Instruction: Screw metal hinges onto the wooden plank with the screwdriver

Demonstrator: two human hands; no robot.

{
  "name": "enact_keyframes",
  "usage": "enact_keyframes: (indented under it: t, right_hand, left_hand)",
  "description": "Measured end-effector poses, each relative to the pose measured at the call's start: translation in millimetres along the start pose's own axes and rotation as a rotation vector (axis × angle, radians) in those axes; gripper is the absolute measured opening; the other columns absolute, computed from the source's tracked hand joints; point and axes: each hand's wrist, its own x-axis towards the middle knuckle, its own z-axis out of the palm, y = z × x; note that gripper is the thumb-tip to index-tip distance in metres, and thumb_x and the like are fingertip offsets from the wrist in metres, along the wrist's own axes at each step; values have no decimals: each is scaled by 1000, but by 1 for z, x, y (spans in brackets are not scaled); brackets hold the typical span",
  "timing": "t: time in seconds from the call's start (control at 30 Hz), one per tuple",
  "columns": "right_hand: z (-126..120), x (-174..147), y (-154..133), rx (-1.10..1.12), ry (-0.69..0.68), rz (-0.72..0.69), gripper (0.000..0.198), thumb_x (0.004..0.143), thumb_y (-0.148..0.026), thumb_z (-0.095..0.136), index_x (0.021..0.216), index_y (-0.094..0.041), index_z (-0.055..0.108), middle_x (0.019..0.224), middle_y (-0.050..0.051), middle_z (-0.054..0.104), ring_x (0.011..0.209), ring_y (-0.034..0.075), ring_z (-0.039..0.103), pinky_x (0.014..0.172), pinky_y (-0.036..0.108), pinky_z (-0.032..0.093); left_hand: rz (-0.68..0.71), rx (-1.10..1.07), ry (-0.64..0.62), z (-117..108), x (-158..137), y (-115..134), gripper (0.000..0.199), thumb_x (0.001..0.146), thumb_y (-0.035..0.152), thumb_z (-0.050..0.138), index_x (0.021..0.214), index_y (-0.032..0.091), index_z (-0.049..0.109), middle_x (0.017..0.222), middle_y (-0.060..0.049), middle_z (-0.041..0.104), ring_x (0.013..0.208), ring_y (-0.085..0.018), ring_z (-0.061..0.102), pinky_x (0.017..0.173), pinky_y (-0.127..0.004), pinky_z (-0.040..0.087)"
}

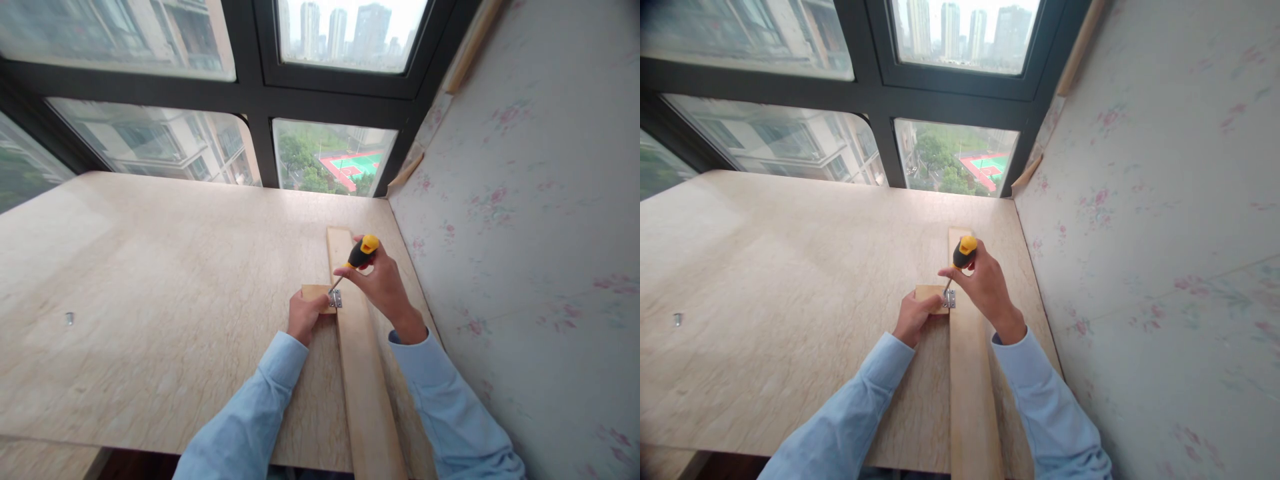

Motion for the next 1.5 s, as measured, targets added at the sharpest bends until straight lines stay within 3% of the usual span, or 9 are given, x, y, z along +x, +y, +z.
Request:
enact_keyframes:
  t: [0.23,0.33,0.53,0.7,0.8,1.07,1.27,1.37,1.5]
  right_hand:
    - [-3,-2,11,409,-275,-63,64,87,-48,66,141,-33,35,134,8,59,127,22,56,104,42,50]
    - [-11,0,5,432,-317,-48,62,87,-47,66,140,-31,40,124,9,66,115,23,65,99,44,54]
    - [-5,1,2,-39,71,-40,63,67,-52,84,117,-24,58,85,2,67,73,21,66,78,41,59]
    - [-3,-1,10,261,-217,-50,59,84,-47,70,134,-30,44,128,9,62,118,24,62,101,43,51]
    - [-8,-1,6,408,-335,-71,56,89,-44,64,138,-32,41,130,9,63,124,23,60,103,44,51]
    - [0,-1,-2,-40,1,-61,59,68,-51,82,116,-24,61,93,5,69,87,25,67,86,43,57]
    - [-3,-3,11,409,-338,-38,75,85,-43,68,147,-33,28,139,9,56,133,23,51,109,44,45]
    - [-8,-3,5,423,-385,-14,69,87,-40,66,147,-31,32,127,9,65,123,22,61,105,44,48]
    - [-6,-2,-4,110,-151,-11,68,75,-48,78,133,-24,53,95,5,72,89,23,70,89,41,57]
  left_hand:
    - [18,-11,-4,0,1,-1,25,57,12,71,81,13,67,74,-3,72,66,-19,68,55,-28,57]
    - [6,-15,-6,0,1,0,26,56,12,71,82,12,68,74,-3,72,66,-20,69,54,-29,57]
    - [-5,-16,-13,0,-3,3,26,57,12,71,83,13,69,76,-4,73,68,-20,69,56,-30,58]
    - [-6,-15,-17,0,-1,2,26,57,13,72,83,13,68,75,-4,72,67,-20,69,56,-30,58]
    - [-7,-17,-14,0,-1,2,26,57,13,72,82,13,67,76,-4,72,67,-20,68,55,-29,57]
    - [-13,-19,-12,1,-3,4,26,57,11,70,83,13,67,77,-5,72,68,-20,69,55,-29,57]
    - [-9,-25,-14,0,-2,4,26,56,12,72,82,12,66,75,-4,72,65,-19,67,54,-29,57]
    - [-15,-33,-11,1,-3,5,27,55,12,71,81,12,66,74,-3,71,65,-18,67,54,-28,57]
    - [-25,-44,-27,1,-4,6,28,55,12,71,82,12,66,75,-4,72,65,-19,67,54,-28,57]
